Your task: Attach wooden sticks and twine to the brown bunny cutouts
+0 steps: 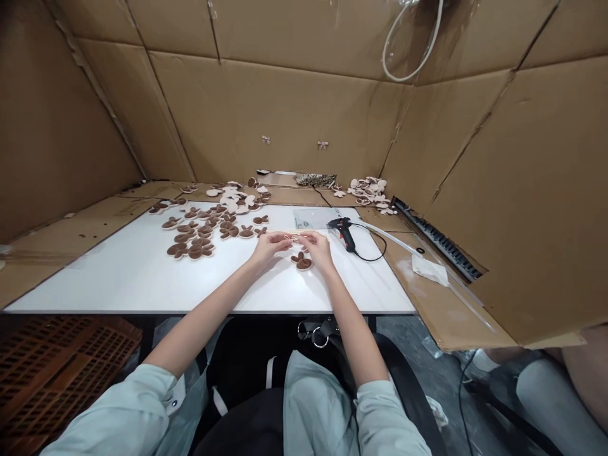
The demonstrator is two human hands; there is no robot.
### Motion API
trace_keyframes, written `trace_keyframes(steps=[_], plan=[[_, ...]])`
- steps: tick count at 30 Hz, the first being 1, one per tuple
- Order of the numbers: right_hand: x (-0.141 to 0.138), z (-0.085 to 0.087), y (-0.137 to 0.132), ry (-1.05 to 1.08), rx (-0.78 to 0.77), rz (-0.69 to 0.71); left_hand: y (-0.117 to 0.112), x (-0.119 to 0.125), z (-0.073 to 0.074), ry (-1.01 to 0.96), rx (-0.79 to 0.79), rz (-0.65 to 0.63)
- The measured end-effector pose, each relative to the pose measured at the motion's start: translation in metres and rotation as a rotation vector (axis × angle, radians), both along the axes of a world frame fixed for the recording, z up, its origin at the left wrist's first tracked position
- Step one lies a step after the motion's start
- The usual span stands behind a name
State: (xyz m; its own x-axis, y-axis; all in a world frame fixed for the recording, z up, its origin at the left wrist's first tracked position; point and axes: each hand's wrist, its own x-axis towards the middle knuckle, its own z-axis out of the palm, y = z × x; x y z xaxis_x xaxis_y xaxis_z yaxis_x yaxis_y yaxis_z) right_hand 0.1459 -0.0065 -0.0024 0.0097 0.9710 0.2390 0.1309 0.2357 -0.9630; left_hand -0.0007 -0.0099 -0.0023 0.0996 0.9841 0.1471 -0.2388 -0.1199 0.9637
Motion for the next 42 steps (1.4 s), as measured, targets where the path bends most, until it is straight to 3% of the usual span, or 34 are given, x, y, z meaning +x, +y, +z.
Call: trace_keyframes(steps=[5, 8, 14, 21, 26, 38, 42], plan=[[0.021, 0.006, 0.004, -0.328, -0.018, -0.768, 0.001, -0.001, -0.003, -0.050, -0.029, 0.026], [0.035, 0.006, 0.009, -0.505, -0.116, -1.013, 0.000, -0.001, -0.002, -0.082, -0.039, 0.026], [0.050, -0.004, 0.021, -0.744, -0.219, -0.810, -0.003, -0.004, 0.008, -0.396, -0.228, -0.043], [0.052, -0.005, 0.023, -0.812, -0.258, -0.763, -0.006, -0.011, 0.015, -0.760, -0.442, -0.215], [0.052, -0.005, 0.024, -0.811, -0.264, -0.767, -0.005, -0.013, 0.010, -0.721, -0.454, -0.378], [0.051, -0.003, 0.023, -0.690, -0.198, -0.748, -0.008, -0.013, 0.010, -0.565, -0.402, -0.363], [0.047, 0.006, 0.012, -0.587, -0.117, -0.927, -0.010, -0.013, 0.012, -0.611, -0.419, -0.412]])
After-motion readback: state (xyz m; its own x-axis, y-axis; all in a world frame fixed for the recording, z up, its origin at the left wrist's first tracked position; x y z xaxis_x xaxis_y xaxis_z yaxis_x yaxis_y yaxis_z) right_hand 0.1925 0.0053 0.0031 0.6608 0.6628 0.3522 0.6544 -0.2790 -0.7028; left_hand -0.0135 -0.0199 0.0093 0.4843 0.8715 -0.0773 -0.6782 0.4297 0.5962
